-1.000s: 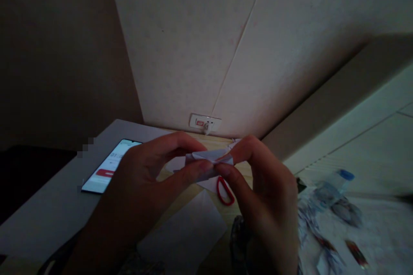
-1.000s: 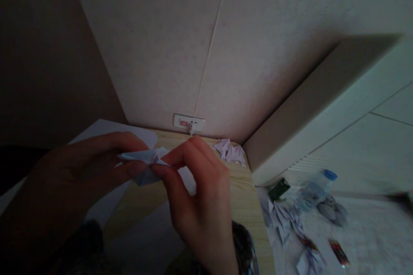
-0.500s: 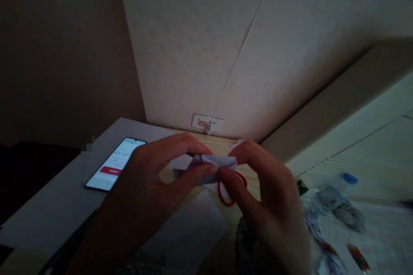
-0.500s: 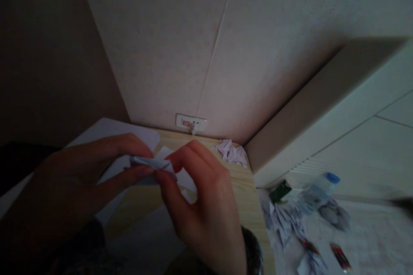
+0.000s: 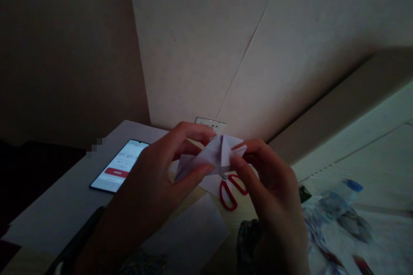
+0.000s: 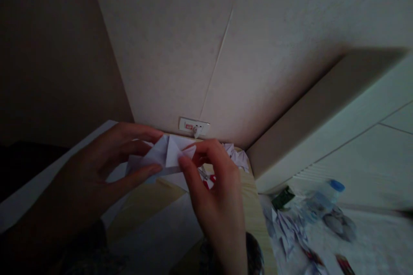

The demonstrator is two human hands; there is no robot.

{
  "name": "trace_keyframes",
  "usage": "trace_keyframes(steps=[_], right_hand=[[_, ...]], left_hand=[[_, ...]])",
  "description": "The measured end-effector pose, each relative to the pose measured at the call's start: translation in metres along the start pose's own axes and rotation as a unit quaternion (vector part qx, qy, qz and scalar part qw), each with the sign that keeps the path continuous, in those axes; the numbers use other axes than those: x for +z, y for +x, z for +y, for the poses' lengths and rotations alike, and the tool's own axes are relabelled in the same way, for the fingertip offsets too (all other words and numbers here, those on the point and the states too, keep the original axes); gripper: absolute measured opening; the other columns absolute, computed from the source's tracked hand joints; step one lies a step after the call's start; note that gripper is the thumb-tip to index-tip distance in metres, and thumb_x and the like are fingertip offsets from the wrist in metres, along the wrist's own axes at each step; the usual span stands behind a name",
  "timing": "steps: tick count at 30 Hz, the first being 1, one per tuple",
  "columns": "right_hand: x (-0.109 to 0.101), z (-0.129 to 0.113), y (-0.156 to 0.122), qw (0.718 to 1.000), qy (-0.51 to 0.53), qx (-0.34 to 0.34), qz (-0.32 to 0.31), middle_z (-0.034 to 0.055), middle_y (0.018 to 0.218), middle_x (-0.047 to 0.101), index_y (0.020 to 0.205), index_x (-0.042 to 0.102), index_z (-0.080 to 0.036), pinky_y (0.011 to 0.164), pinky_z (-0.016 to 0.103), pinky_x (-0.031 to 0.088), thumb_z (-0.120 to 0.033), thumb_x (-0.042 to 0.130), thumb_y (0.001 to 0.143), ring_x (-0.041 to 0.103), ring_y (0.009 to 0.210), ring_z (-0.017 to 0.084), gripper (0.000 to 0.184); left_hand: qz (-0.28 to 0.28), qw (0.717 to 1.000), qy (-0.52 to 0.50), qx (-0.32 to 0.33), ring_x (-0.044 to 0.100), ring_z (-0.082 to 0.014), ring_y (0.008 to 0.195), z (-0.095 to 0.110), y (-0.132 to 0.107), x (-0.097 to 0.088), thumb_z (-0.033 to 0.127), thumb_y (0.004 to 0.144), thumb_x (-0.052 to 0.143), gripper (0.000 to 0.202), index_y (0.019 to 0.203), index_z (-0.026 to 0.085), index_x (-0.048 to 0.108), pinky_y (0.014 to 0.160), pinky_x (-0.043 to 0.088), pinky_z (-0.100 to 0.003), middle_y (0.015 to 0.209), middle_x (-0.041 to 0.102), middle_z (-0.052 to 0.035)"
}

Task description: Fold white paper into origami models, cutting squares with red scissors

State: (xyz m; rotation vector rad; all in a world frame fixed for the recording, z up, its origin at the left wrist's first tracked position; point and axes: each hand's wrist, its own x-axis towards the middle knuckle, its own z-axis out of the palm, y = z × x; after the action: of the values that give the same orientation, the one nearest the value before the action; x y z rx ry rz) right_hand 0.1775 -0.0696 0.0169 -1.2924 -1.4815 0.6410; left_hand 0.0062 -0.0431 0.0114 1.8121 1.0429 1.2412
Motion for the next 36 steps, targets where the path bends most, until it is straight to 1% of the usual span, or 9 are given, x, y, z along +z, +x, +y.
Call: trace_keyframes(steps=[1,6,8,10,14,17,22,27,36], right_hand=[[0.0004,0.0009,0.0003,1.000,0.002,0.000,0.000,-0.0001,0.081,0.064,0.084,0.062,-0.024,0.060,0.027,0.045,-0.024,0.063,0.085,0.060,0.077,0.017,0.002],[0.0021,0.0038,-0.0011,0.998,0.008,-0.028,0.058,-0.0012,0.102,0.060,0.105,0.056,-0.030,0.065,0.028,0.048,-0.022,0.077,0.074,0.059,0.085,0.017,0.038],[0.0017,0.0033,-0.0014,0.997,0.005,-0.056,0.055,-0.0012,0.109,0.058,0.109,0.055,-0.032,0.073,0.030,0.050,-0.020,0.077,0.074,0.058,0.090,0.017,0.043],[0.0008,0.0025,-0.0011,0.996,-0.006,-0.081,0.026,-0.0015,0.109,0.056,0.108,0.057,-0.032,0.079,0.032,0.050,-0.018,0.075,0.077,0.057,0.094,0.017,0.039],[-0.0006,0.0024,-0.0005,0.994,-0.015,-0.110,-0.016,-0.0016,0.108,0.055,0.103,0.061,-0.031,0.079,0.030,0.051,-0.014,0.072,0.080,0.055,0.099,0.017,0.030],[-0.0010,0.0036,-0.0006,0.993,-0.014,-0.117,-0.016,-0.0017,0.108,0.056,0.103,0.062,-0.030,0.079,0.029,0.051,-0.013,0.071,0.081,0.055,0.101,0.016,0.030],[-0.0022,0.0039,0.0003,0.992,-0.015,-0.126,-0.013,-0.0019,0.108,0.058,0.104,0.062,-0.030,0.080,0.028,0.050,-0.012,0.068,0.083,0.055,0.102,0.016,0.028],[-0.0034,0.0026,0.0018,0.990,-0.034,-0.140,-0.010,-0.0014,0.108,0.058,0.101,0.063,-0.029,0.079,0.028,0.050,-0.011,0.067,0.084,0.055,0.102,0.016,0.025],[-0.0059,0.0012,-0.0001,0.989,-0.051,-0.136,-0.001,-0.0011,0.111,0.058,0.096,0.065,-0.029,0.079,0.031,0.050,-0.015,0.068,0.084,0.056,0.101,0.017,0.019]], left_hand=[[0.005,1.000,0.006,0.004,0.067,-0.0121,0.086,0.0002,0.0000,-0.0010,0.019,0.077,0.070,0.033,0.104,0.035,0.062,0.073,0.052,-0.017,0.098,0.069,0.0079],[0.009,0.998,0.052,0.021,0.065,-0.0110,0.079,0.0011,0.0009,-0.0031,0.021,0.080,0.069,0.028,0.104,0.034,0.064,0.074,0.050,-0.017,0.095,0.069,0.0074],[0.010,0.997,0.068,0.030,0.065,-0.0114,0.080,0.0018,0.0015,-0.0028,0.021,0.081,0.067,0.028,0.106,0.034,0.064,0.077,0.049,-0.018,0.097,0.069,0.0071],[0.011,0.997,0.074,0.035,0.065,-0.0127,0.082,0.0029,0.0022,-0.0024,0.019,0.082,0.065,0.029,0.107,0.033,0.065,0.078,0.049,-0.020,0.099,0.070,0.0061],[0.000,0.998,0.058,0.029,0.066,-0.0142,0.083,0.0053,0.0035,-0.0019,0.019,0.078,0.068,0.033,0.108,0.031,0.066,0.075,0.050,-0.020,0.101,0.071,0.0046],[-0.007,0.998,0.058,0.033,0.066,-0.0142,0.083,0.0053,0.0034,-0.0019,0.019,0.075,0.072,0.036,0.109,0.030,0.065,0.074,0.051,-0.021,0.103,0.070,0.0040],[0.011,0.995,0.071,0.064,0.065,-0.0132,0.084,0.0030,0.0024,-0.0015,0.014,0.078,0.067,0.035,0.110,0.029,0.065,0.078,0.052,-0.022,0.104,0.069,0.0043],[0.015,0.993,0.092,0.075,0.064,-0.0145,0.084,0.0032,0.0026,-0.0010,0.015,0.079,0.066,0.033,0.109,0.028,0.066,0.079,0.052,-0.024,0.102,0.070,0.0032],[0.028,0.993,0.086,0.082,0.064,-0.0113,0.081,0.0046,-0.0006,-0.0040,0.017,0.081,0.065,0.033,0.112,0.031,0.064,0.078,0.052,-0.021,0.105,0.070,0.0060]])
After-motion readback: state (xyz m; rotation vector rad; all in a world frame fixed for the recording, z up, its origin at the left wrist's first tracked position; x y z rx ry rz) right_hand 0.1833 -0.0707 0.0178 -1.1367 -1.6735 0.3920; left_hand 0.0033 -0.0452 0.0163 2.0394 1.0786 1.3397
